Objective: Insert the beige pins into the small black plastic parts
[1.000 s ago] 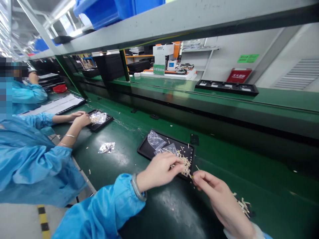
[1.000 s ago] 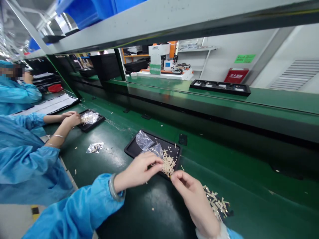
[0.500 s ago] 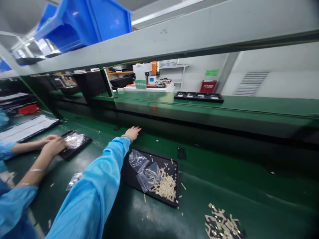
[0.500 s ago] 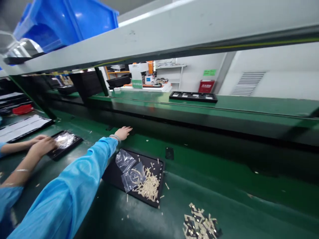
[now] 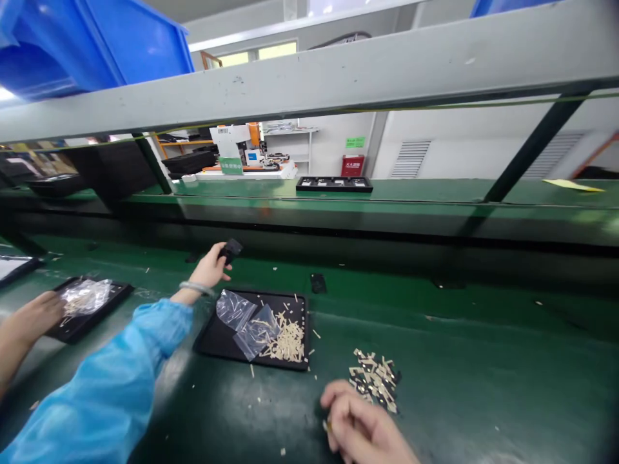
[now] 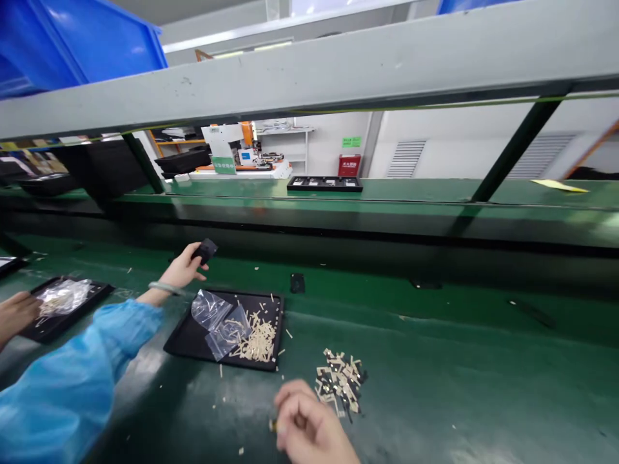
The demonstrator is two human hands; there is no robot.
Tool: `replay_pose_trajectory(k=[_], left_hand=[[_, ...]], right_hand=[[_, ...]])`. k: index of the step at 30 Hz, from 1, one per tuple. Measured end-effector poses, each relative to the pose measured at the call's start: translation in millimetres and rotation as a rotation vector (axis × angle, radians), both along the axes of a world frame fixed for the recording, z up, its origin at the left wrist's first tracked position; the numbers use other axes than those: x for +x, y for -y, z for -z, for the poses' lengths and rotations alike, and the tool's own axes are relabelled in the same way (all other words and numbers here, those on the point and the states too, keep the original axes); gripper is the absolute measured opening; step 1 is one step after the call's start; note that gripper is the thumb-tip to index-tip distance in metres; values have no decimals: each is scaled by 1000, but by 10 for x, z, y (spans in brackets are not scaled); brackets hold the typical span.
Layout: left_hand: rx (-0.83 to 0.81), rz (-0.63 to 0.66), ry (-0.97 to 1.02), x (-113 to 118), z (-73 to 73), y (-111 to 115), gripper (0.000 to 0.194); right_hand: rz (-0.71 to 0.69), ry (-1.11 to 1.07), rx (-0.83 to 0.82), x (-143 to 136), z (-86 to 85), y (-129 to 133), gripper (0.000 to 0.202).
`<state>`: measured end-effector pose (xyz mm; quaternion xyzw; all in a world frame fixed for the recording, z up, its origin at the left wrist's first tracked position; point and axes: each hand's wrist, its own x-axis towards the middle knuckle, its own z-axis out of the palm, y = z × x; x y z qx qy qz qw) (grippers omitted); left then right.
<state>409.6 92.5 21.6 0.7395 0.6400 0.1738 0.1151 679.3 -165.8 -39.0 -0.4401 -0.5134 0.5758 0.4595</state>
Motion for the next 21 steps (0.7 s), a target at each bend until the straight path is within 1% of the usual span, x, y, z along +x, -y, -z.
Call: replay_pose_trajectory(k=[1, 2, 3, 4, 5, 6, 7, 8, 10, 12, 13, 14, 15, 17, 19, 21], left_hand=[[-6, 50, 44, 69, -15, 245, 41], [6, 179, 160, 146, -17, 513, 40], [50, 329, 237, 228, -11, 791, 39], [81, 488, 267, 313, 5, 1065, 40], [83, 601, 304, 398, 27, 1320, 42], [33, 670, 356, 482, 56, 1543, 46], [-17, 694, 446, 563, 92, 1728, 45], [-84, 660, 582, 642, 133, 1871, 43], [-265, 496, 952, 799, 229, 2047, 37], [-452, 308, 1317, 959, 334, 2122, 27], [-529, 240, 1477, 1037, 384, 2140, 21], [-598, 191, 1628, 1109, 429, 2152, 19], [-660, 158, 1773, 1170, 466, 2160, 20], [-745, 109, 2021, 1250, 512, 2165, 22], [-822, 104, 2188, 1265, 519, 2155, 22], [-877, 129, 2289, 1236, 501, 2139, 20]], right_hand=[[37, -83, -35, 2, -69, -52, 32], [58, -176, -67, 1, -144, -96, 29], [59, -274, -93, -4, -216, -129, 26], [49, -373, -128, -13, -280, -149, 22], [20, -455, -165, -26, -330, -158, 19], [-15, -522, -201, -41, -364, -154, 16], [-49, -571, -231, -58, -382, -141, 14], [-83, -603, -250, -76, -388, -120, 12], [-119, -648, -258, -107, -380, -67, 11], [-124, -685, -250, -125, -378, -18, 10], [-125, -688, -254, -126, -384, 0, 11], [-125, -672, -261, -121, -394, 12, 13], [-123, -629, -269, -111, -404, 18, 15], [-110, -467, -277, -86, -409, 16, 19], [-66, -267, -263, -75, -379, 2, 26], [-29, -98, -243, -99, -318, -10, 32]])
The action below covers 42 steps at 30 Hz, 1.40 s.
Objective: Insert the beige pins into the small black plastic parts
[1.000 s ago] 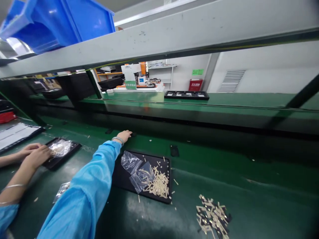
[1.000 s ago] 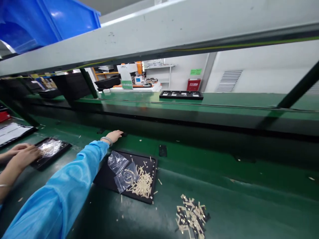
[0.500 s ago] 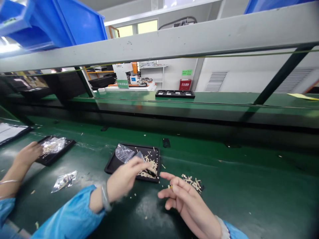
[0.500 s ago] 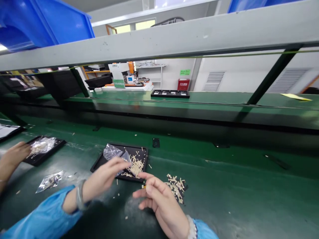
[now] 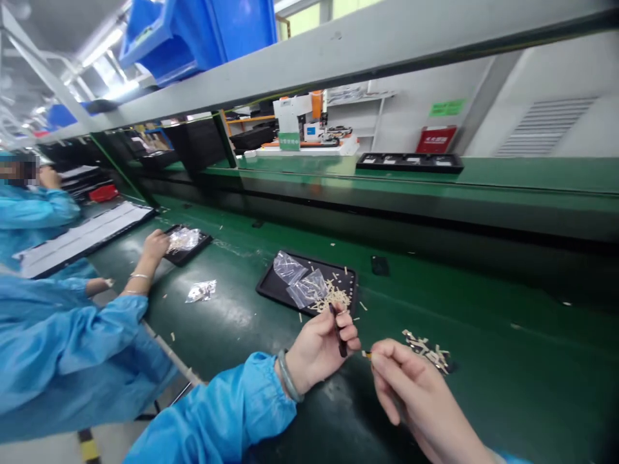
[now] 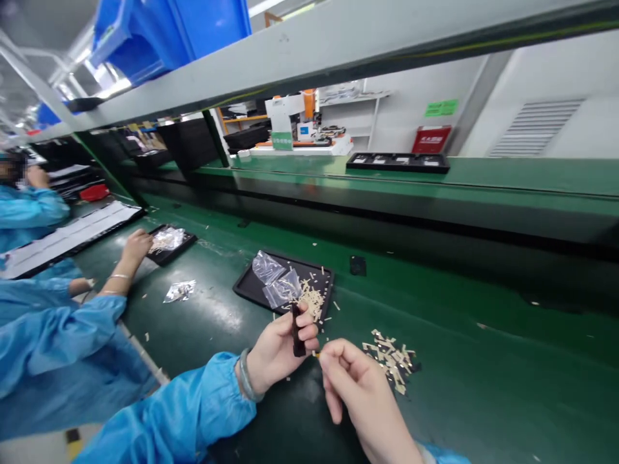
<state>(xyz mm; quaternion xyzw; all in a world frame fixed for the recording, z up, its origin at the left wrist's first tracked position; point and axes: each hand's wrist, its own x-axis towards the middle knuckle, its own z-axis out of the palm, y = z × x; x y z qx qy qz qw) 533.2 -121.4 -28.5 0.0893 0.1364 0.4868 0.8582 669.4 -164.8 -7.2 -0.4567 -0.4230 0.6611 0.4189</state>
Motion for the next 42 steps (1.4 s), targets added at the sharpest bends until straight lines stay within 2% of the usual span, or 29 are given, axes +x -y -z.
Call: replay_pose_trajectory(k=[3, 11, 42], left_hand=[[-8, -5, 70, -54, -33, -14, 22], [46, -67, 67, -67, -71, 21, 14], [31, -95, -32, -80, -116, 63, 23]], right_hand=[[-31, 121, 19, -99, 92, 1, 37], [-41, 84, 16, -298, 146, 18, 36], [14, 203, 148, -276, 203, 18, 36]])
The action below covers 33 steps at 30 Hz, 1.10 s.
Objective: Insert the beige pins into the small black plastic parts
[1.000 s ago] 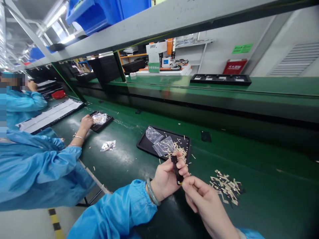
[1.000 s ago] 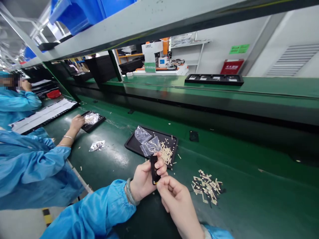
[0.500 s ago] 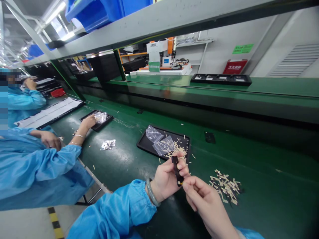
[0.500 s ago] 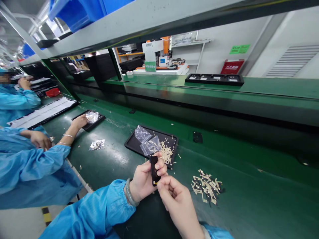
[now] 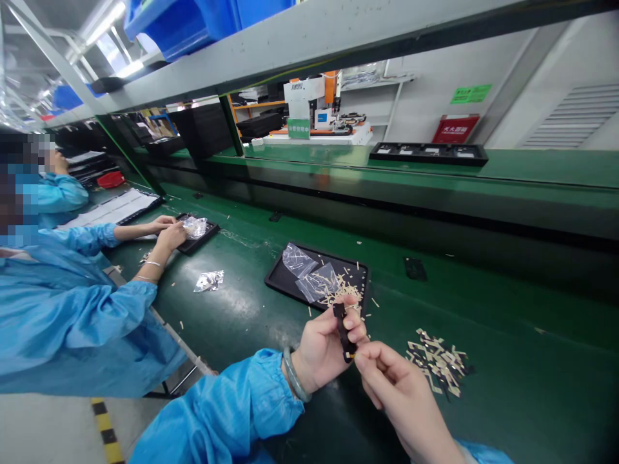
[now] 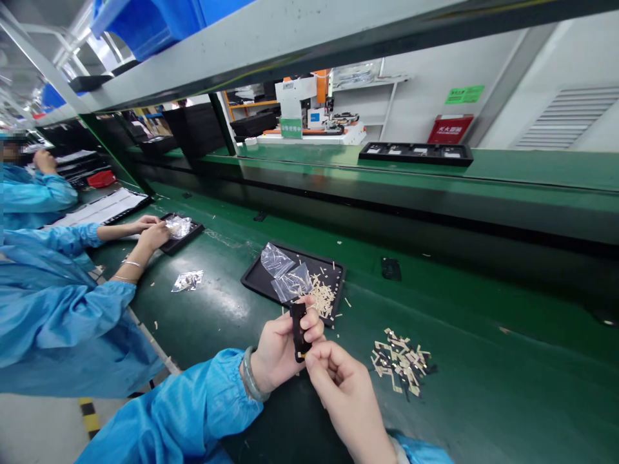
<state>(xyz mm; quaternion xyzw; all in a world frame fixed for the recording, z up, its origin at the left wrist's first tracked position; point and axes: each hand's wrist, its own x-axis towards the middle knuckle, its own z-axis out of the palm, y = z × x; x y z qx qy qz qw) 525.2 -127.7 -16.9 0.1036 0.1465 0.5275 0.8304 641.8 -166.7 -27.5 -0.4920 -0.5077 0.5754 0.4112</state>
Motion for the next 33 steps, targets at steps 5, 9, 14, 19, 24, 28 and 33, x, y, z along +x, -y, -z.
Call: replay_pose_trajectory(k=[5, 9, 14, 19, 24, 28, 33], left_hand=[[27, 0, 14, 1, 3, 2, 21], [50, -1, 17, 2, 19, 8, 21], [49, -4, 27, -1, 25, 14, 20], [27, -10, 2, 6, 2, 14, 20], [9, -30, -48, 10, -18, 16, 21], [22, -32, -55, 7, -19, 21, 22], [68, -41, -81, 5, -11, 28, 23]], right_hand=[[11, 47, 60, 1, -4, 12, 29], [12, 76, 91, 3, -5, 29, 27], [33, 92, 105, 4, -14, 37, 29], [37, 100, 106, 5, -18, 42, 30], [43, 106, 92, 3, -21, 45, 32], [34, 106, 88, 1, -29, 46, 30], [21, 112, 102, -3, -36, 44, 31]])
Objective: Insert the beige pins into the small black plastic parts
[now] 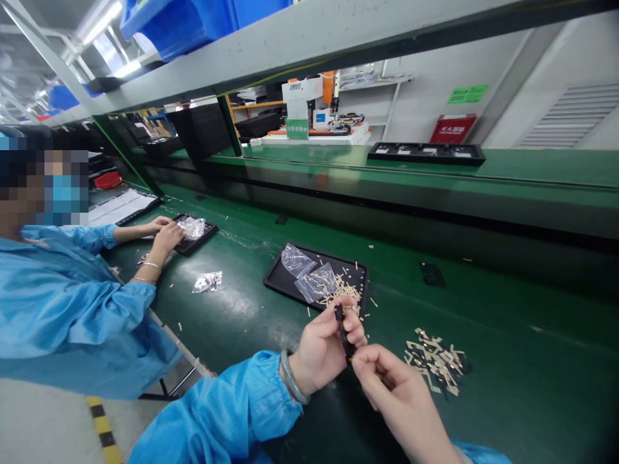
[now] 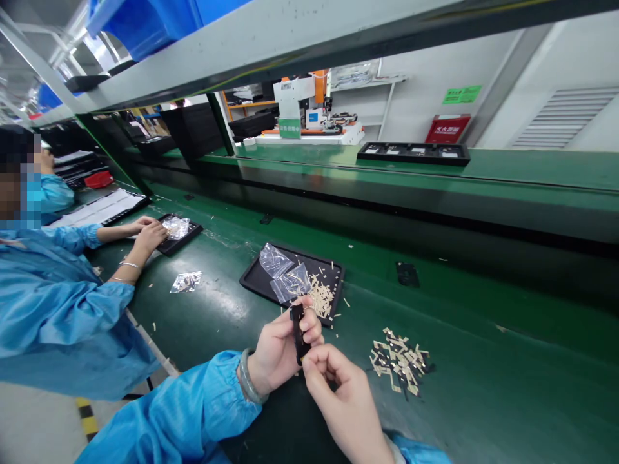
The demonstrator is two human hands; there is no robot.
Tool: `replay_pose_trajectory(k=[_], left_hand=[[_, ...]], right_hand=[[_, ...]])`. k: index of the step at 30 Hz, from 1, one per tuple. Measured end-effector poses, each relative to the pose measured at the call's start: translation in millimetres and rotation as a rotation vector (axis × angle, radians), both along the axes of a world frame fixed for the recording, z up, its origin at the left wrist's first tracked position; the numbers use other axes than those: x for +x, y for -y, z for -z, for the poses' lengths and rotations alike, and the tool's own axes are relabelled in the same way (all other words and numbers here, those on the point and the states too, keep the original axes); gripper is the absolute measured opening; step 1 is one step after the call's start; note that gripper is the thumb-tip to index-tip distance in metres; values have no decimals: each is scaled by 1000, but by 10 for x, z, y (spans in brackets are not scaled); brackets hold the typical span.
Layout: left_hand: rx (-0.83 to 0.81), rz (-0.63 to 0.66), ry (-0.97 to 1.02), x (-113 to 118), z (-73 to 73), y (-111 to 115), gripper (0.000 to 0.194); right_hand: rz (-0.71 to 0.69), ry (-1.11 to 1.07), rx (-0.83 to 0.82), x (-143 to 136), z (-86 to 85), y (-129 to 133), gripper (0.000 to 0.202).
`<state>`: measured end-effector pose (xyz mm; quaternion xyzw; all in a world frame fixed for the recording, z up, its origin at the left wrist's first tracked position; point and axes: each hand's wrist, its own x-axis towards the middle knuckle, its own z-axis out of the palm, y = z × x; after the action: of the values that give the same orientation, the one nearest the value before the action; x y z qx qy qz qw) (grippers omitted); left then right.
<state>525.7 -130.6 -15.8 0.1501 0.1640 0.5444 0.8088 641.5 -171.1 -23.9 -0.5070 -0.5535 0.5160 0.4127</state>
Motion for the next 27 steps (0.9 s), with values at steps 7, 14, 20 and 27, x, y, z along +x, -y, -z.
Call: replay_pose_trajectory(k=[7, 14, 20, 27], left_hand=[[31, -33, -114, -10, -11, 7, 21], [39, -80, -230, -16, -52, 32, 20], [14, -124, -274, -7, -30, 51, 19], [42, -153, -344, -5, -33, 79, 15]], right_hand=[[18, 9, -12, 14, 3, -8, 34], [36, 21, 3, 31, -11, -9, 30], [57, 50, 37, 41, -19, -11, 25], [51, 126, 95, 76, -42, -13, 20]])
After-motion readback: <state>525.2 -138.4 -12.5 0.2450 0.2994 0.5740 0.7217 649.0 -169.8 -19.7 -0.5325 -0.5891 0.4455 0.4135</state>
